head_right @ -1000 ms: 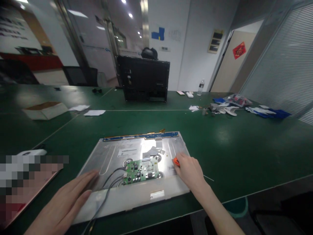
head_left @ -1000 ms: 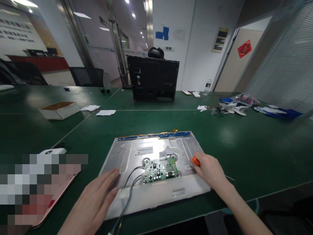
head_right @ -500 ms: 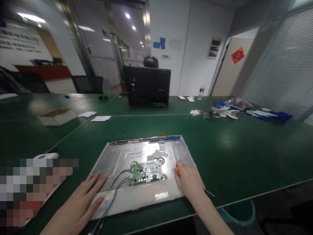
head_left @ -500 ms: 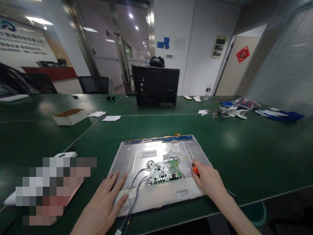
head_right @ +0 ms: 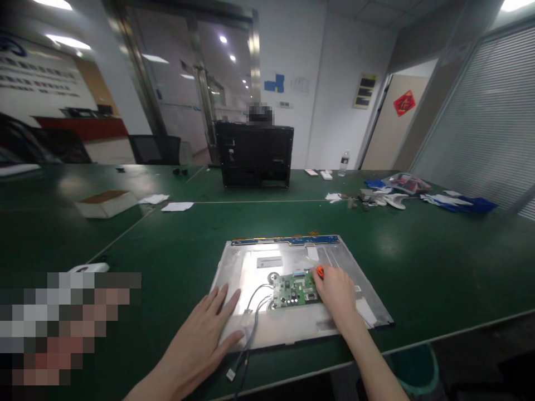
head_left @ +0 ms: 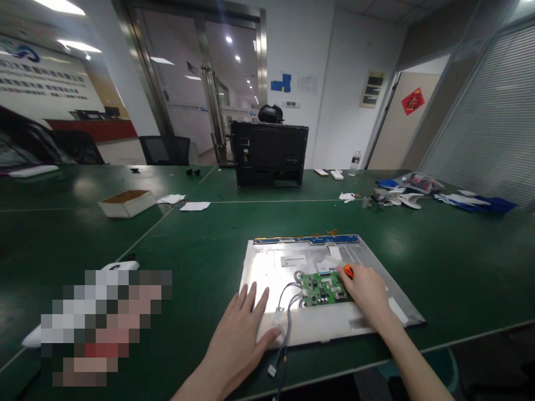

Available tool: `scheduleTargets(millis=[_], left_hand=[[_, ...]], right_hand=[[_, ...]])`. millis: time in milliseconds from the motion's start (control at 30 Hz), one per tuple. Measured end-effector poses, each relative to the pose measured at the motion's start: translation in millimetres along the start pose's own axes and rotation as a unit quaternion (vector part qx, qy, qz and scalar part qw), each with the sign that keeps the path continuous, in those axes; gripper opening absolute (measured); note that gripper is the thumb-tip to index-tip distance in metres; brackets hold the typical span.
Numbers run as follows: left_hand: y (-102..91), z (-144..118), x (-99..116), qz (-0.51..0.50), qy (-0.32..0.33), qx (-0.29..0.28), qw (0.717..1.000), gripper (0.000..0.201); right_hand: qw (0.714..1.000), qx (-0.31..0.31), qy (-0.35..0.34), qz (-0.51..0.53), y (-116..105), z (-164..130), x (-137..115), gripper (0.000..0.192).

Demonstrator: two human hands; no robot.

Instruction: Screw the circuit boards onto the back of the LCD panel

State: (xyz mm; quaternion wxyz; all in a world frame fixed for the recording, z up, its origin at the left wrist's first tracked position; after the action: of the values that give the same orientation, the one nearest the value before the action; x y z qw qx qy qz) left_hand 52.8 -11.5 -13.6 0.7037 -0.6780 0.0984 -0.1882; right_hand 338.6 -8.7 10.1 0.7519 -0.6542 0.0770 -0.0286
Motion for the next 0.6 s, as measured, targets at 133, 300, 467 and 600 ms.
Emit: scheduleTargets(millis=[133, 300, 467, 600], left_hand=[[-4.6, 8, 26, -0.004, -0.007, -0.048, 0.999, 0.076], [-4.7, 16, 45, 0.0, -0.007, -0.084, 0.996, 0.084], [0.4, 22, 58, -0.002, 0.002, -0.089, 0.996, 0.089], [6.8, 27, 66, -0.009, 0.011, -0.072, 0.997, 0.089]], right_hand=[[1.0, 0.012, -0.007, 0.002, 5, 4, 11, 0.036], [0.999, 0.014, -0.036, -0.007, 11, 4, 31, 0.033], [0.998, 0.001, -0.052, -0.02, 12, 7, 48, 0.027], [0.996, -0.01, -0.08, -0.035, 9, 6, 58, 0.024]])
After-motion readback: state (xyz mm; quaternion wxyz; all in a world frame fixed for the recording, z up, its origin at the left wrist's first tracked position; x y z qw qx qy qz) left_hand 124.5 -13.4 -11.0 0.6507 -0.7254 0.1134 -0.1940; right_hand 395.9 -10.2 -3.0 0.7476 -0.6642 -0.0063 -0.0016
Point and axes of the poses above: each hand's wrist, its own z-axis towards the middle knuckle, its own y-axis out of the palm, x = y × z, the point moved 4 cm from there along z, towards the middle knuckle, and after that the axes turned 10 degrees about -y, right-handed, at the moved point
